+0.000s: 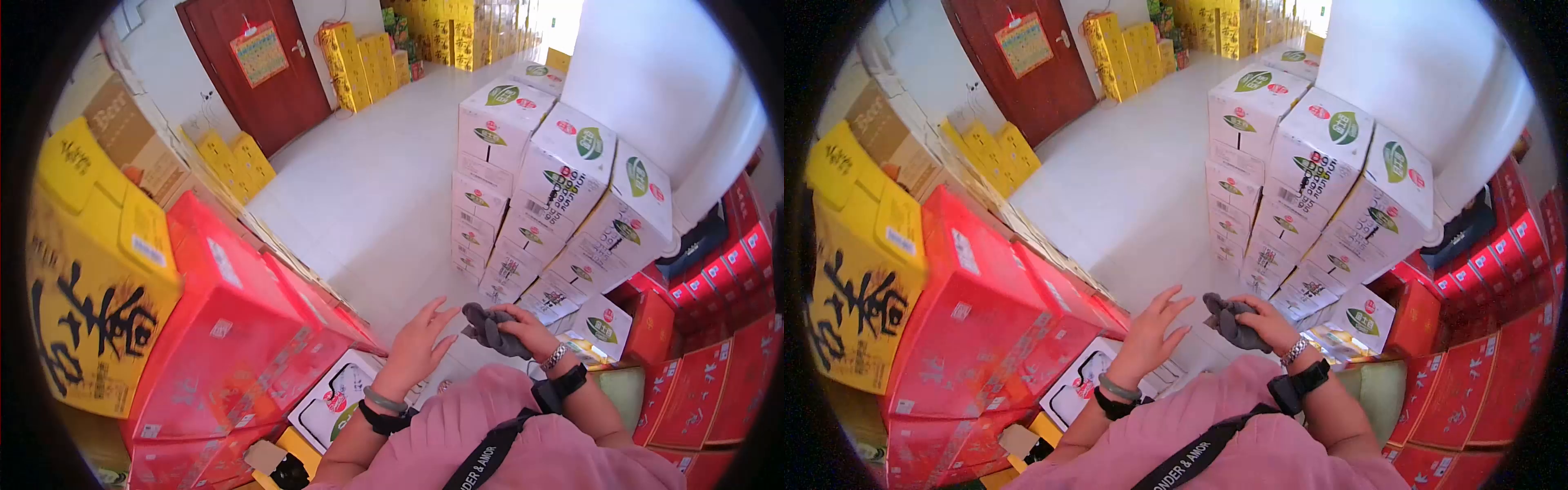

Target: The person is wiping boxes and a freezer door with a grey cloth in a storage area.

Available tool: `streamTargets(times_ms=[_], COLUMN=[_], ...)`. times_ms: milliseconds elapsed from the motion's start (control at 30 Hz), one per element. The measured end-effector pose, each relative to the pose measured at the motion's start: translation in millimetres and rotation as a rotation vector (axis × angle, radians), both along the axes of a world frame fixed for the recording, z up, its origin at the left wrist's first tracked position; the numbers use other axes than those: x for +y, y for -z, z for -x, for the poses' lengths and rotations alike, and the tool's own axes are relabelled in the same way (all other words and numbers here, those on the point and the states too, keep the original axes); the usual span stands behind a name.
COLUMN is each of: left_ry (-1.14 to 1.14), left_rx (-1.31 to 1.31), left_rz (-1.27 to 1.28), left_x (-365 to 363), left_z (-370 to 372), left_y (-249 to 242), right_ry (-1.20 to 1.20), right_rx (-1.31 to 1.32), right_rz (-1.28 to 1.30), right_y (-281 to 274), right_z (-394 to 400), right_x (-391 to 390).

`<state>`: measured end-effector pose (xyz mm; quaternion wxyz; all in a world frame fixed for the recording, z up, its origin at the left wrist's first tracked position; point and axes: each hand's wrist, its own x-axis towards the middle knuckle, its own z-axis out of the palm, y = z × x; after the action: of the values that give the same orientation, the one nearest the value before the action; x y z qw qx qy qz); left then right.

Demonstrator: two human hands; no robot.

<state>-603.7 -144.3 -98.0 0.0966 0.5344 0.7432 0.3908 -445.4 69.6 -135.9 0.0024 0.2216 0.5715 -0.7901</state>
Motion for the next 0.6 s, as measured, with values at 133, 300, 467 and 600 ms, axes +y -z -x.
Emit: streamTargets(times_ms=[133,300,467,600], left_ry=[-0.110,-0.291,-0.476,-0.627], left_rx=[-0.032,-0.076,-0.027,0.034], left_rz=[-0.002,-0.005,0.023,0.011], left_x=[40,94,129,146], left_z=[53,119,195,282], left_y=[11,27,18,18], right_ry=[-0.089,-0.216,-0.226,-0.136], right_rx=[0.017,-0.026,0.031,0.062], right_rz=[-0.013,-0.111,0.046,0.230], right_y=[6,17,30,43], right_z=[73,187,321,449], right_x=[48,118,160,159])
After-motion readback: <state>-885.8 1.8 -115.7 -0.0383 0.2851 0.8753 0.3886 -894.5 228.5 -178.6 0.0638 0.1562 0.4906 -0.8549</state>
